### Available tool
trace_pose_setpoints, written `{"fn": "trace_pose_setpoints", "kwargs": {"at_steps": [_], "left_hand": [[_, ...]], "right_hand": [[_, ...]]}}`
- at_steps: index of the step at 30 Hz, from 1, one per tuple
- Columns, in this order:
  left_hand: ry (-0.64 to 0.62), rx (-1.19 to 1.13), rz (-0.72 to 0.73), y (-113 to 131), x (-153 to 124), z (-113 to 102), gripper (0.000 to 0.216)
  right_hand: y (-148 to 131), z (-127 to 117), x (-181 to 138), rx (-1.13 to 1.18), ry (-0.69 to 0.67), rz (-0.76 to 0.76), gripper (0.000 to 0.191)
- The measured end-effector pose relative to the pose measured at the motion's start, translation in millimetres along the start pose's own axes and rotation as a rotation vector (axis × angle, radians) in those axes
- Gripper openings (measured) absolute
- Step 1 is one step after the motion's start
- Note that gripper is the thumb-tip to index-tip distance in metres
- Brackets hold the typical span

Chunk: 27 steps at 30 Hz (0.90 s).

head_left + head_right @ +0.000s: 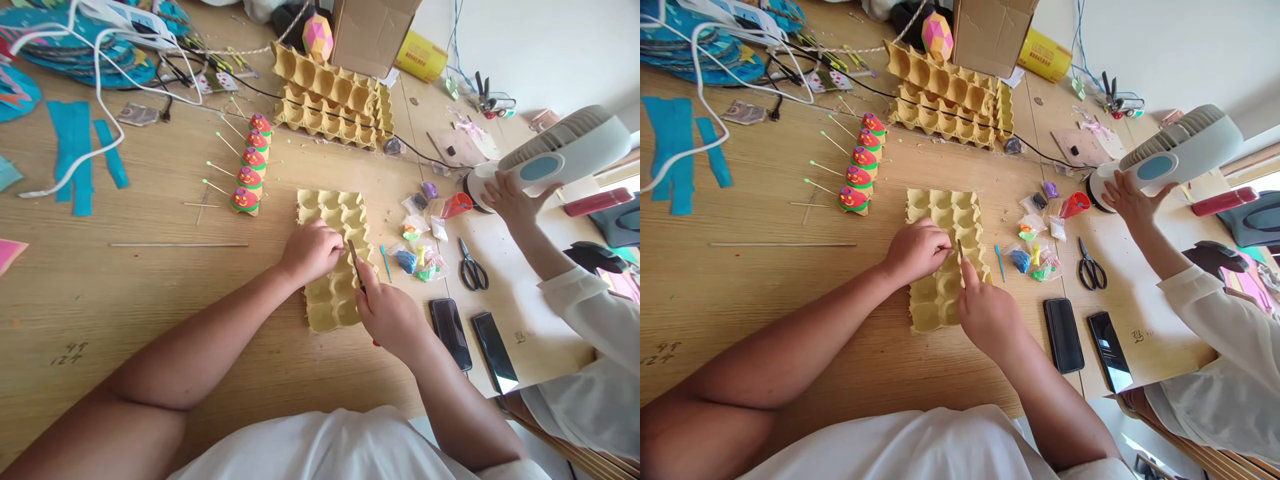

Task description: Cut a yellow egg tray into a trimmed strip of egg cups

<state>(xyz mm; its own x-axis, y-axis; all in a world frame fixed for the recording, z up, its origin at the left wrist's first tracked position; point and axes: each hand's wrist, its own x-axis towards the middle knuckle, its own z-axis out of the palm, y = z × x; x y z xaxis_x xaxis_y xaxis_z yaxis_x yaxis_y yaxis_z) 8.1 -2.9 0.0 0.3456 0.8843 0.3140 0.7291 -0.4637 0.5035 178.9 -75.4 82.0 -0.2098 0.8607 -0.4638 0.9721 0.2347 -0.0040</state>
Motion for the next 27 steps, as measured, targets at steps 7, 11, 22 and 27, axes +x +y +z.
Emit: {"fn": "trace_pose_setpoints", "kwargs": {"at_steps": [7, 11, 22, 27], "left_hand": [[-0.005, -0.008, 0.005, -1.1, -0.6, 0.3, 0.020], [0.004, -0.008, 0.004, -1.4, -1.1, 1.2, 0.020], [-0.021, -0.011, -0.016, 0.7, -0.4, -1.2, 0.017], [-0.013, -0.008, -0.007, 0.4, -0.3, -1.7, 0.019]], "right_hand": [[1.0, -4.5, 6.3, 0.114, 0.023, -0.008, 0.058], [12.0, 0.9, 2.7, 0.375, 0.021, -0.036, 0.057], [30.7, 25.2, 10.1, 1.290, -0.074, -0.125, 0.046], [33.7, 12.7, 1.6, 1.501, -0.209, -0.029, 0.052]]}}
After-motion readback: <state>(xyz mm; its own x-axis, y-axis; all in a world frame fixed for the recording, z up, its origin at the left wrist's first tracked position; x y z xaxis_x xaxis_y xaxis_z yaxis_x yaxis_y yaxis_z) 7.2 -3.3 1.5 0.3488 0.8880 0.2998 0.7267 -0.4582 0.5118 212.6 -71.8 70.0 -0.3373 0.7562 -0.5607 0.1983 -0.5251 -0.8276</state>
